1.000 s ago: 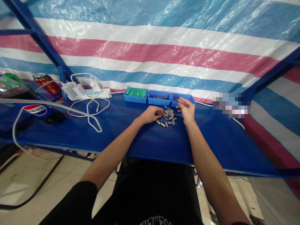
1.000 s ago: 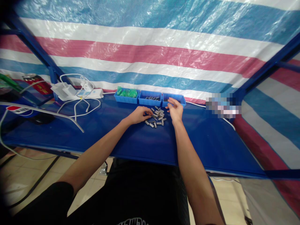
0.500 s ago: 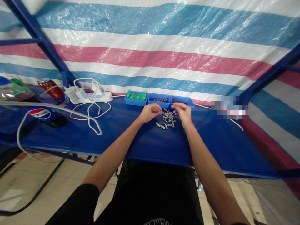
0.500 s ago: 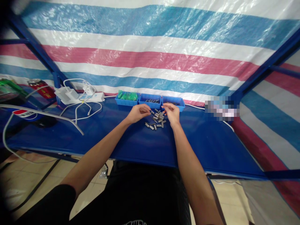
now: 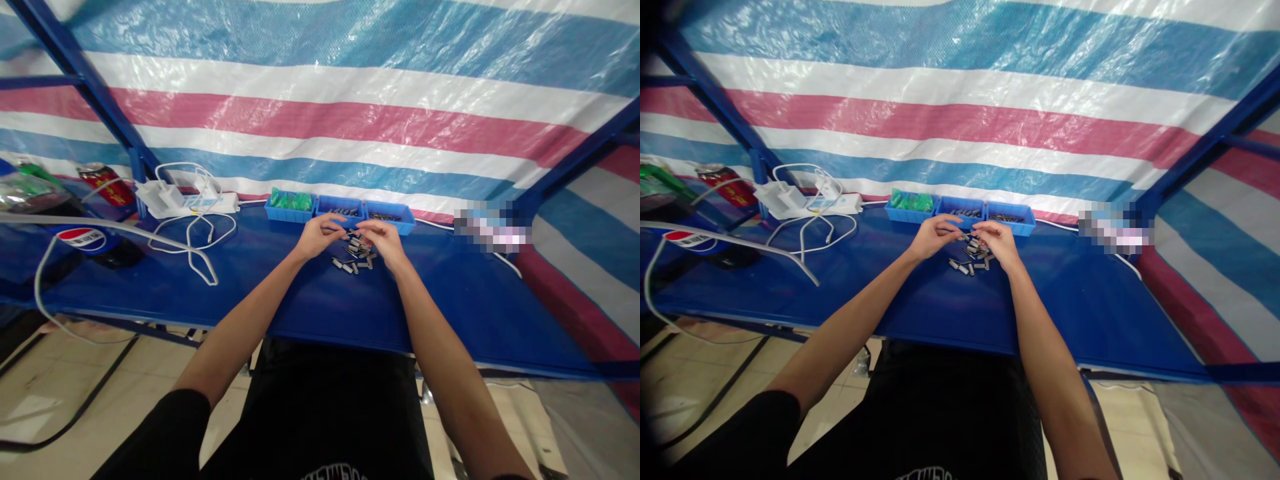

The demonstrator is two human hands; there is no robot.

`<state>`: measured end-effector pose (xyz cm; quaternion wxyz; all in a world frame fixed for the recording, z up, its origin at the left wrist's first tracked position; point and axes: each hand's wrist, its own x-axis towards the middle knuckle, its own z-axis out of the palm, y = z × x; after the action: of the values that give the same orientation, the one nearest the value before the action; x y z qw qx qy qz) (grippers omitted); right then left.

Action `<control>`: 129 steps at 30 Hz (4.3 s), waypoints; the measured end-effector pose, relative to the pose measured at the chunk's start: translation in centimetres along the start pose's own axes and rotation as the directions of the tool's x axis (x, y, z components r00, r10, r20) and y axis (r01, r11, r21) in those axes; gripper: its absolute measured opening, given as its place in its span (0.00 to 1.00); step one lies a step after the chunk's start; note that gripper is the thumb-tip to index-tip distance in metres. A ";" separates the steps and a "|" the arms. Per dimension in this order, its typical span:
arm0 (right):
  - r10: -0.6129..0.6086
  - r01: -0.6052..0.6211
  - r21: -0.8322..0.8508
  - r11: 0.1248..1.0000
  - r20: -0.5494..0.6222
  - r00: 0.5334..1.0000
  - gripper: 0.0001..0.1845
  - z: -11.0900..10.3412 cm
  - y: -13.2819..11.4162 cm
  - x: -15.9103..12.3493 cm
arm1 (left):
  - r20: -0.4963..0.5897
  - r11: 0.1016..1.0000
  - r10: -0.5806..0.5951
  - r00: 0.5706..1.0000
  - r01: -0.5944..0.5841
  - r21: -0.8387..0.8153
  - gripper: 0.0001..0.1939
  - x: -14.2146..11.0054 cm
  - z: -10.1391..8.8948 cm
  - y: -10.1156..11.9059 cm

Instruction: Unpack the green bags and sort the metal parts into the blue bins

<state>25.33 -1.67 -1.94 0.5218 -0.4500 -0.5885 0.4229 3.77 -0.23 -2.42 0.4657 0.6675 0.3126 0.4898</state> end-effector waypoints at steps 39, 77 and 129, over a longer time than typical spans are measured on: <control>-0.071 0.066 -0.030 0.997 -0.248 0.966 0.35 -1.8 1.5 1.1 | 0.493 0.755 0.135 0.860 -0.411 0.511 0.06 -0.4 -0.1 0.3; 0.035 -0.032 0.036 0.999 -0.086 0.996 0.22 -0.7 -0.3 -0.1 | -0.046 0.964 0.124 0.991 -0.110 0.243 0.14 0.1 -0.6 0.2; -0.012 0.028 0.040 0.999 -0.350 0.937 0.30 -1.9 2.3 1.3 | 0.364 0.676 0.028 0.931 -0.286 0.679 0.06 0.0 -0.4 -0.9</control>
<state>27.37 0.18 -3.62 0.6320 -0.5004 -0.4815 0.3440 3.39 0.24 -3.22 0.1658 0.8917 0.3395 0.2495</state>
